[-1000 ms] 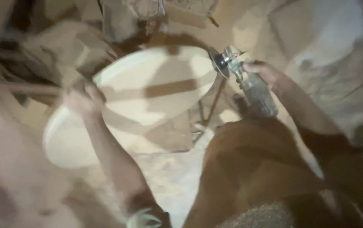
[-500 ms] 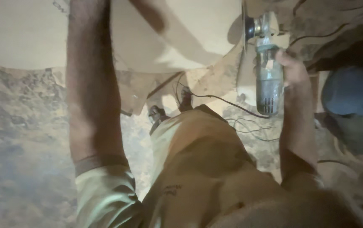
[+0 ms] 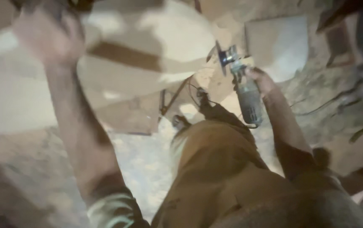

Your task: The person uses an angle grinder with a sanding disc to smooth the surface of a curved wooden piece. They hold the wood with one hand and move the tool along the surface, then flip the piece to continue sanding the other side.

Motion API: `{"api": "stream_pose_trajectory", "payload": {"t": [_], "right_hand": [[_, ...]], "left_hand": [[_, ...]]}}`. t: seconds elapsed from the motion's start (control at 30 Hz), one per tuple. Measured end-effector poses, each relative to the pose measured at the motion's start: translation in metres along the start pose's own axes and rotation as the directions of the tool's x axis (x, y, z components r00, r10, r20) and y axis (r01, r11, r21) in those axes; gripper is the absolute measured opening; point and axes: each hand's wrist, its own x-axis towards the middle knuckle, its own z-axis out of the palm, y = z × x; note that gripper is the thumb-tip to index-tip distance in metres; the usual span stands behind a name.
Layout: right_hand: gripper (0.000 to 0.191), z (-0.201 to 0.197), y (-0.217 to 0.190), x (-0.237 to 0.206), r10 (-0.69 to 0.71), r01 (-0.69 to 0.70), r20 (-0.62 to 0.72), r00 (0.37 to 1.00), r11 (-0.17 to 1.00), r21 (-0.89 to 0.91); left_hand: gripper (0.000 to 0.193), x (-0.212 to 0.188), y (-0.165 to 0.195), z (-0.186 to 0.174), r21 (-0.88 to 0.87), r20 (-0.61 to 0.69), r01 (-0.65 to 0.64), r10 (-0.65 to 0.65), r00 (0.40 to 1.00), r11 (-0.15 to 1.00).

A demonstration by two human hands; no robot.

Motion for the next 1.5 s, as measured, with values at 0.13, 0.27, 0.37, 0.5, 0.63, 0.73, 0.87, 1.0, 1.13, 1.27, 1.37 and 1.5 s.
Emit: {"api": "stream_pose_trajectory", "payload": {"t": [0.13,0.27,0.37,0.5,0.63,0.73,0.87,1.0,1.13,1.27,1.37,1.5], "right_hand": [[0.057,-0.001,0.038,-0.005,0.048,-0.134,0.185,0.982,0.864,0.486],[0.066,-0.026,0.051,-0.002,-0.139,-0.092,0.279,0.95,0.731,0.676],[0.068,-0.054,0.046,-0.002,-0.275,-0.187,0.417,0.866,0.594,0.782],[0.072,-0.091,0.023,-0.003,-0.306,-0.2,0.451,0.839,0.597,0.777],[0.071,-0.107,0.013,-0.003,-0.041,-0.129,0.201,0.979,0.643,0.755],[0.074,-0.115,0.006,0.008,-0.076,-0.074,0.239,0.968,0.825,0.56],[0.075,-0.114,-0.004,0.027,-0.236,-0.127,0.505,0.83,0.802,0.584],[0.073,-0.111,-0.017,0.035,-0.24,-0.121,0.575,0.782,0.847,0.518],[0.059,-0.112,-0.031,0.038,-0.236,-0.122,0.658,0.716,0.884,0.45],[0.062,-0.108,-0.051,0.032,-0.17,-0.095,0.632,0.756,0.927,0.364],[0.057,-0.096,-0.073,0.022,-0.169,-0.063,0.67,0.723,0.95,0.307],[0.058,-0.076,-0.128,-0.023,-0.074,0.167,0.287,0.955,0.933,-0.318]], "left_hand": [[0.029,-0.012,-0.022,0.005,-0.008,0.02,-0.084,0.084,0.996,0.996],[0.032,-0.018,-0.018,-0.004,-0.092,0.061,-0.019,0.024,0.998,0.996],[0.025,-0.012,0.005,-0.022,-0.155,-0.005,-0.218,0.22,0.976,0.964],[0.025,0.001,0.042,-0.048,-0.091,0.159,0.028,-0.013,0.987,0.995],[0.023,0.004,0.062,-0.061,-0.077,0.112,-0.005,0.013,0.994,0.997],[0.021,0.0,0.07,-0.068,-0.075,0.131,0.072,-0.062,0.99,0.995],[0.021,-0.009,0.079,-0.082,-0.063,0.174,0.068,-0.056,0.983,0.996],[0.022,-0.023,0.081,-0.099,-0.046,0.224,0.167,-0.153,0.963,0.985],[0.029,-0.039,0.062,-0.114,-0.035,0.163,0.104,-0.097,0.982,0.994],[0.032,-0.058,0.035,-0.129,-0.023,0.153,0.179,-0.173,0.973,0.984],[0.031,-0.068,0.017,-0.136,-0.013,0.126,0.164,-0.161,0.979,0.986],[0.028,-0.074,0.009,-0.134,0.037,0.044,0.166,-0.168,0.985,0.985]]}}
